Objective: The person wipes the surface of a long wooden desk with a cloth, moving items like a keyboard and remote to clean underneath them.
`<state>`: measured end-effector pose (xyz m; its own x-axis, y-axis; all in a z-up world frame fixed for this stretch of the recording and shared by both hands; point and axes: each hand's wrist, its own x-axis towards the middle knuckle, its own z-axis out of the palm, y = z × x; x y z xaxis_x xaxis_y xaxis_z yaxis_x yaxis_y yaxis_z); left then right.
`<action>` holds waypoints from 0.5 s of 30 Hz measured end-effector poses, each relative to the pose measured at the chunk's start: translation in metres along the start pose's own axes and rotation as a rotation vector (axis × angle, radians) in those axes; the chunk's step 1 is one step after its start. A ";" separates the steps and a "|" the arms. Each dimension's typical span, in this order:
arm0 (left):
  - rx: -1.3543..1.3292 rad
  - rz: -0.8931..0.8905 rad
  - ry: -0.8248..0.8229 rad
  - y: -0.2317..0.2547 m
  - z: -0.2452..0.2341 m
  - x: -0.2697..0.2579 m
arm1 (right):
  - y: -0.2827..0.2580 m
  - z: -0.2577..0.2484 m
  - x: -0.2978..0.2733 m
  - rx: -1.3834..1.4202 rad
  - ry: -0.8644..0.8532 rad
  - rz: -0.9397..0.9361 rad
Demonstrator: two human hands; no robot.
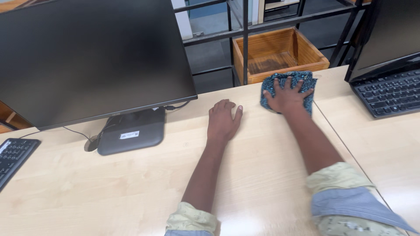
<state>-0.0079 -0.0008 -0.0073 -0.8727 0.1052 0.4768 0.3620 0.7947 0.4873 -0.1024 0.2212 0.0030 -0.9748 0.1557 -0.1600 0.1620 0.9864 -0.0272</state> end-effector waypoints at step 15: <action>0.042 -0.021 -0.051 -0.002 0.002 0.001 | 0.074 0.005 -0.081 0.001 0.075 -0.029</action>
<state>-0.0104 -0.0011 -0.0097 -0.8956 0.1178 0.4289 0.3308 0.8210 0.4653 -0.0104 0.2812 0.0086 -0.9878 0.1306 -0.0851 0.1338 0.9905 -0.0321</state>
